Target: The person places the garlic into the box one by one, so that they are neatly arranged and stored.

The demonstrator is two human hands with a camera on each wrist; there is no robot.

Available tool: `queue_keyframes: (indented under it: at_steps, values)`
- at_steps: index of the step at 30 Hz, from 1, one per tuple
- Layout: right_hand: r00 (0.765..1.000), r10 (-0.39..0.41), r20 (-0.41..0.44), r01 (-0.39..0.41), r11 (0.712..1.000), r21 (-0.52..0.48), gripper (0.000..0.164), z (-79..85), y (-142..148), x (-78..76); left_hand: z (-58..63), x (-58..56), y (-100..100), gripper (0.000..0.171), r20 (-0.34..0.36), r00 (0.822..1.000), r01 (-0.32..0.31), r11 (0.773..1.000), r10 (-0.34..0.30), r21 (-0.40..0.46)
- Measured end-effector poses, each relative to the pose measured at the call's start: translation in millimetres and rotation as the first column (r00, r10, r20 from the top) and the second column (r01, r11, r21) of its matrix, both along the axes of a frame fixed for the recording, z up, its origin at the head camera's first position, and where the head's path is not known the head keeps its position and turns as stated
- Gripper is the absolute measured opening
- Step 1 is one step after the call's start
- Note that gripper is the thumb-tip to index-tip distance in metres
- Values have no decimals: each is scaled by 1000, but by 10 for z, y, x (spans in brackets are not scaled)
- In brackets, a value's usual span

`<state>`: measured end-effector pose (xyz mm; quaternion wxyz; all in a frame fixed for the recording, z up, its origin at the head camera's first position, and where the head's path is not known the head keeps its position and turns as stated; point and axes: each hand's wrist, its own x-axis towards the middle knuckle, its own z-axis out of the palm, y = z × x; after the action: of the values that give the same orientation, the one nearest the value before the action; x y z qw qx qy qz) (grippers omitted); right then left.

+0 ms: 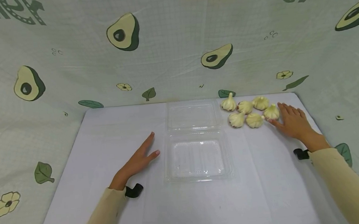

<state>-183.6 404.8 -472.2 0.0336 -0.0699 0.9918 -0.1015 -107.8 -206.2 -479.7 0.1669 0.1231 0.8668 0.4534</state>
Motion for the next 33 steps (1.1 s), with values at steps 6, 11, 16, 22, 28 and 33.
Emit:
queue_keyframes:
  at_steps: [6, 11, 16, 22, 28, 33]
  values:
    - [999, 3, -34, -4, 1000, -5, 92, -10, -9, 2, 46, 31, 75, 81, 84, 996, -42, 993, 33, 109]
    - [997, 7, -72, -9, 1000, -23, 90, -29, -11, 5, 87, 44, 137, 77, 129, 991, -65, 972, 36, 227]
    - [997, -5, -77, 1, 999, -50, 89, -24, -24, -2, 113, 60, 193, 73, 199, 977, -129, 947, 71, 294]
    - [998, -20, -57, 17, 998, -64, 88, -23, -36, -30, 83, 65, 261, 69, 299, 949, -206, 919, 104, 336]
    - [997, -32, -69, 26, 997, -78, 84, -34, -50, -57, 75, 85, 307, 60, 324, 936, -250, 911, 140, 329]
    - [995, -38, -91, 30, 996, -89, 80, -35, -72, -69, 99, 97, 350, 54, 344, 924, -285, 897, 165, 337]
